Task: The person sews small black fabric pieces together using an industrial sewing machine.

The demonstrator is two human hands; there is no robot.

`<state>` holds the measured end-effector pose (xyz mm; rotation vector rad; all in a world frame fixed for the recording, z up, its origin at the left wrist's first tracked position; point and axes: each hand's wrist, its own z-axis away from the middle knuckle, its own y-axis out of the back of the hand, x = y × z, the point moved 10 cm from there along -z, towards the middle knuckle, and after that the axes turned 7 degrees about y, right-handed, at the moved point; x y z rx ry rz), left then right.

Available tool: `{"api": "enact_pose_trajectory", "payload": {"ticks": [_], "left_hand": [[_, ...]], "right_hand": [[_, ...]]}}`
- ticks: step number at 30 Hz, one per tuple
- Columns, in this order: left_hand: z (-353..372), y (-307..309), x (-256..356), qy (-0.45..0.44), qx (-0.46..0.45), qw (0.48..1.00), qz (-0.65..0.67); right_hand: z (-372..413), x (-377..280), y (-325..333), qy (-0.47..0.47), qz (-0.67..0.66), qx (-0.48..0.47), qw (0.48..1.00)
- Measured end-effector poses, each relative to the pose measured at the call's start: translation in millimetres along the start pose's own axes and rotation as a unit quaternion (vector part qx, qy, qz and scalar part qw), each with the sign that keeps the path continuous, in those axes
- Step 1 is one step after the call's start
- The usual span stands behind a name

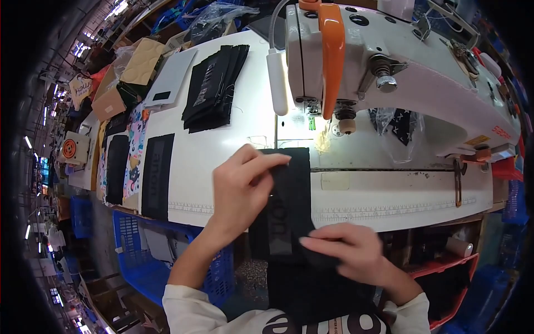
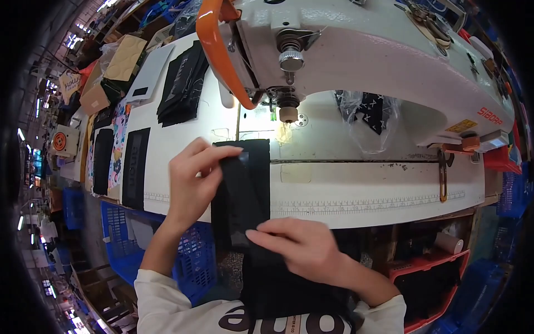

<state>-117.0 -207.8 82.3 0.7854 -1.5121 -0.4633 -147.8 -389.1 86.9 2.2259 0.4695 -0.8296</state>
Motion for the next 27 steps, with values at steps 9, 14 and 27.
{"api": "enact_pose_trajectory", "payload": {"ticks": [9,14,27], "left_hand": [[-36,-51,-48,0.192,-0.091,0.928,0.307],[-46,-57,-57,0.205,-0.1,0.945,0.236],[-54,-51,-44,0.115,-0.01,0.99,0.078]], "right_hand": [[16,15,-34,0.036,0.177,-0.005,0.983],[23,18,-34,0.046,0.165,0.009,0.985],[27,21,-33,0.066,0.126,0.015,0.99]]}}
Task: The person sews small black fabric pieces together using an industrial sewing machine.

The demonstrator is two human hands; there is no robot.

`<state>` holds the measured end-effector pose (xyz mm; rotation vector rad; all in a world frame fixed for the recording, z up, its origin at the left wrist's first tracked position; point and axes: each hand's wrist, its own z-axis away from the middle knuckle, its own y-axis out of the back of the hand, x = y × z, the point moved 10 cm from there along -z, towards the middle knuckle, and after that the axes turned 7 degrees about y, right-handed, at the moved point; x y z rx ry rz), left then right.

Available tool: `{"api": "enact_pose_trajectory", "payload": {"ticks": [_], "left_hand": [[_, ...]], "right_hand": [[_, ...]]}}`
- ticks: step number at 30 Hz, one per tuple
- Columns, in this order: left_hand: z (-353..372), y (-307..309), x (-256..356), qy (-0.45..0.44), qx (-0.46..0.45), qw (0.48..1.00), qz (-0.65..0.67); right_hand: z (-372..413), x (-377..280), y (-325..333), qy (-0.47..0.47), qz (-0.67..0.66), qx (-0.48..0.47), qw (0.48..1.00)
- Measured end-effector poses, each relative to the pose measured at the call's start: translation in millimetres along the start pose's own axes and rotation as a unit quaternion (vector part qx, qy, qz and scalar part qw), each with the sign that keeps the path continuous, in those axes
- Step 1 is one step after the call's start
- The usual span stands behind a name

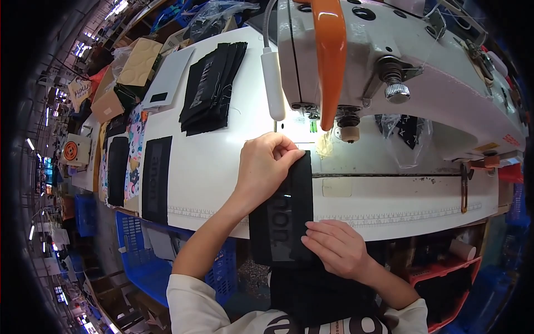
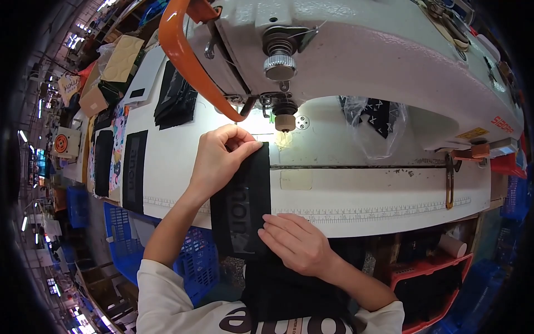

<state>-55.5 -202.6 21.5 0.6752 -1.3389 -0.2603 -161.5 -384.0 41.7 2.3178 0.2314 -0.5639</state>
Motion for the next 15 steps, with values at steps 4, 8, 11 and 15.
{"api": "enact_pose_trajectory", "payload": {"ticks": [4,8,11,15], "left_hand": [[3,-2,5,0.002,0.003,1.0,-0.025],[19,8,44,-0.17,0.148,0.948,-0.224],[8,3,24,-0.11,0.064,0.967,-0.22],[2,-7,18,-0.107,0.015,0.975,-0.196]], "right_hand": [[-1,0,0,-0.008,-0.009,-0.012,1.0],[-16,-5,7,-0.042,-0.022,-0.067,0.997],[-15,-5,4,-0.04,-0.016,-0.095,0.995],[-16,-6,5,-0.006,0.019,-0.076,0.997]]}}
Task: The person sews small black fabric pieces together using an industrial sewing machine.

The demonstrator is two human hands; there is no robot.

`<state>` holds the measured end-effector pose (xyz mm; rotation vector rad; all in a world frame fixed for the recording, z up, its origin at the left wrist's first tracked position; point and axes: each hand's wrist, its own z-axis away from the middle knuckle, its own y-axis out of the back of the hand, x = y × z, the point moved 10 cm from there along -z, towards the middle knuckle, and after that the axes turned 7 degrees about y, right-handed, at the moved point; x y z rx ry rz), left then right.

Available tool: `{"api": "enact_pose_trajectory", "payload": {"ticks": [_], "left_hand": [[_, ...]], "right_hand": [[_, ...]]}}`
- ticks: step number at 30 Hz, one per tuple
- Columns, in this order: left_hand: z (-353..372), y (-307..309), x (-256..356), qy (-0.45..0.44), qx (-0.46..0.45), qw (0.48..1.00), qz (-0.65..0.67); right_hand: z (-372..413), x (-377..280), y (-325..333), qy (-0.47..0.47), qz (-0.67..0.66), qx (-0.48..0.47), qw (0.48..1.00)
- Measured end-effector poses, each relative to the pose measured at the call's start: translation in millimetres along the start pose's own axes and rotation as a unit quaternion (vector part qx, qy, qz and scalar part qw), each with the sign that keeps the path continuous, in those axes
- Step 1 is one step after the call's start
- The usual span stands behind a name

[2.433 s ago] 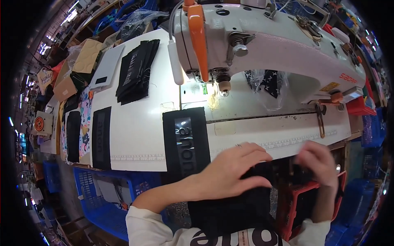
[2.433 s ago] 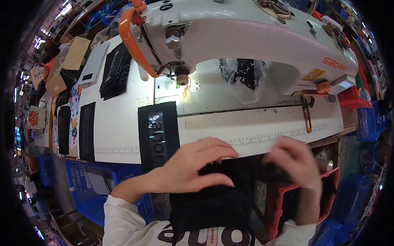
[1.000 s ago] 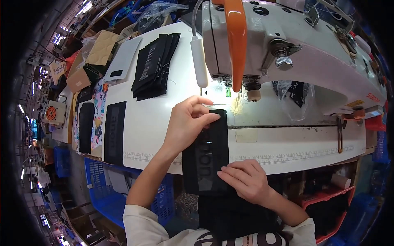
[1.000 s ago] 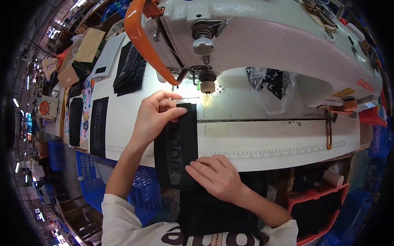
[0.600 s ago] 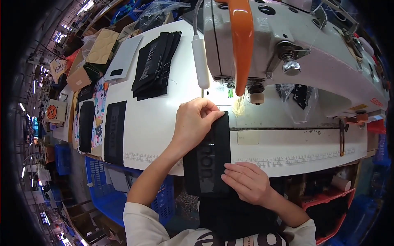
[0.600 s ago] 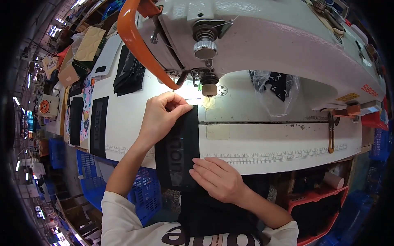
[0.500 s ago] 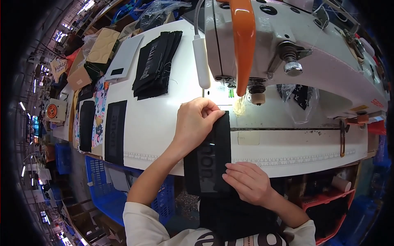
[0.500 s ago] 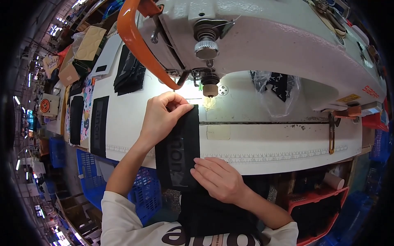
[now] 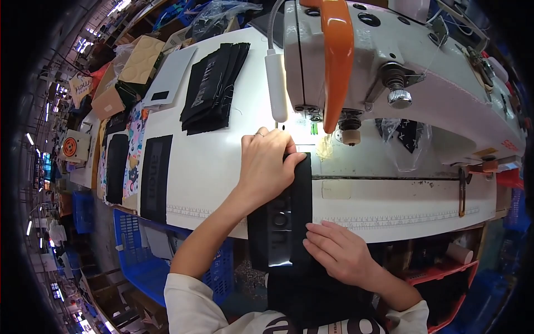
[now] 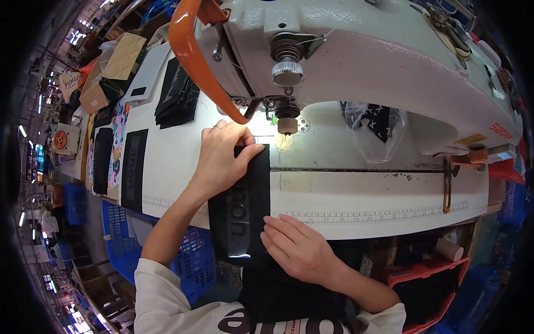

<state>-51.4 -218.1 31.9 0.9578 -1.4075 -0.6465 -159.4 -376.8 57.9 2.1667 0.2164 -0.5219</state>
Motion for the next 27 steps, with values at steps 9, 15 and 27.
{"api": "enact_pose_trajectory", "payload": {"ticks": [9,15,27], "left_hand": [[-37,-9,-13,0.025,0.031,0.996,0.082],[-36,0,-12,0.005,0.087,0.993,0.078],[-41,-1,-18,0.049,0.02,0.987,0.154]], "right_hand": [[-18,30,6,-0.01,0.032,0.051,0.998],[-23,30,8,-0.003,0.051,0.064,0.997],[-22,28,4,0.006,0.07,0.04,0.997]]}}
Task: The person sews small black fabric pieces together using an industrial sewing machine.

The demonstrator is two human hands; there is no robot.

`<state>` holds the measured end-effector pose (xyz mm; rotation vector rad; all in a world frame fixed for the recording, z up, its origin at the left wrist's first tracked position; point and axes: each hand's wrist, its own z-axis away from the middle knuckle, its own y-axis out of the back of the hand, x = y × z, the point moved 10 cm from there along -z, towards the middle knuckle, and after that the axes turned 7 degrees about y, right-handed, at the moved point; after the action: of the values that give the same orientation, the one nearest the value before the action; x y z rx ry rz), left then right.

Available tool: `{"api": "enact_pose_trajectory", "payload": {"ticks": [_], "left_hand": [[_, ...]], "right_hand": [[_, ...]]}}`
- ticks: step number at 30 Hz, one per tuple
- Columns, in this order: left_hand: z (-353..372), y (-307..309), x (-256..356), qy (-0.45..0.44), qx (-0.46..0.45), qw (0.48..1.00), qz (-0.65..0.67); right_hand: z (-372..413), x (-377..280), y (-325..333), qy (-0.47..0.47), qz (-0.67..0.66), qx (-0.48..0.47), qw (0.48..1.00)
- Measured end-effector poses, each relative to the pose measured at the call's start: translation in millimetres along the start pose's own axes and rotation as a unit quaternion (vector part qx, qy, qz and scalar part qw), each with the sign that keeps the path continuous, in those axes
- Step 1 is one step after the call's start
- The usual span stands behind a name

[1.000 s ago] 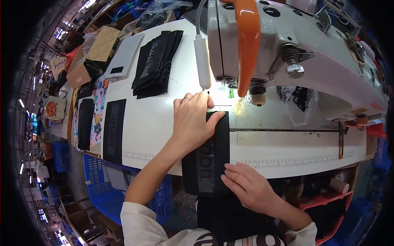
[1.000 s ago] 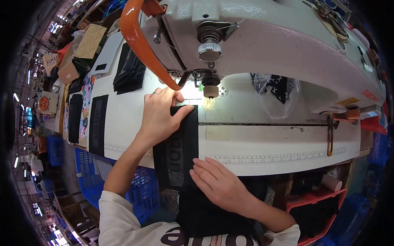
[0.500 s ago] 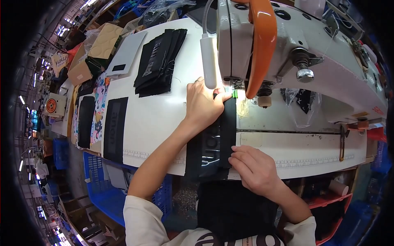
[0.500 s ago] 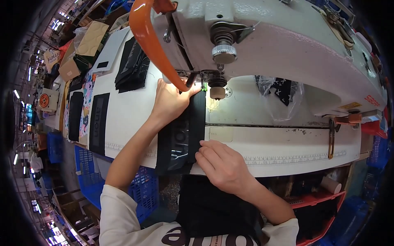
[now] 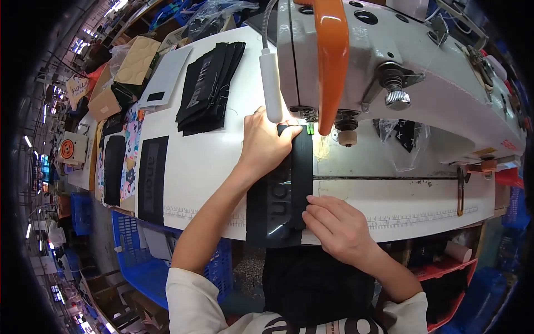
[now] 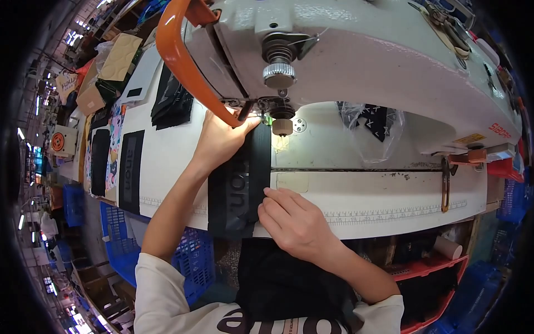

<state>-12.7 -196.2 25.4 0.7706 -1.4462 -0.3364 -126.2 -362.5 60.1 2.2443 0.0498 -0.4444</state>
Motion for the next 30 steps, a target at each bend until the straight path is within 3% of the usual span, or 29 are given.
{"api": "enact_pose_trajectory", "payload": {"ticks": [10,14,17,19,21,23,30], "left_hand": [[-7,1,-6,0.03,0.016,0.999,0.008],[4,3,2,-0.01,0.026,1.0,-0.014],[48,22,47,-0.218,0.184,0.934,-0.214],[85,18,58,-0.251,-0.018,0.962,-0.105],[136,5,63,-0.291,-0.138,0.944,-0.067],[161,2,62,-0.294,-0.141,0.94,-0.1],[186,-11,67,-0.35,-0.114,0.908,-0.197]], "right_hand": [[-2,6,0,-0.027,0.02,0.004,0.999],[2,0,-3,-0.015,0.017,-0.021,1.0],[4,-4,-3,-0.014,0.023,-0.052,0.998],[8,-5,-3,-0.018,0.048,-0.085,0.995],[25,-12,1,-0.034,0.043,-0.059,0.997],[42,-20,5,-0.053,0.034,-0.012,0.998],[63,-35,-10,-0.003,0.05,-0.03,0.998]]}}
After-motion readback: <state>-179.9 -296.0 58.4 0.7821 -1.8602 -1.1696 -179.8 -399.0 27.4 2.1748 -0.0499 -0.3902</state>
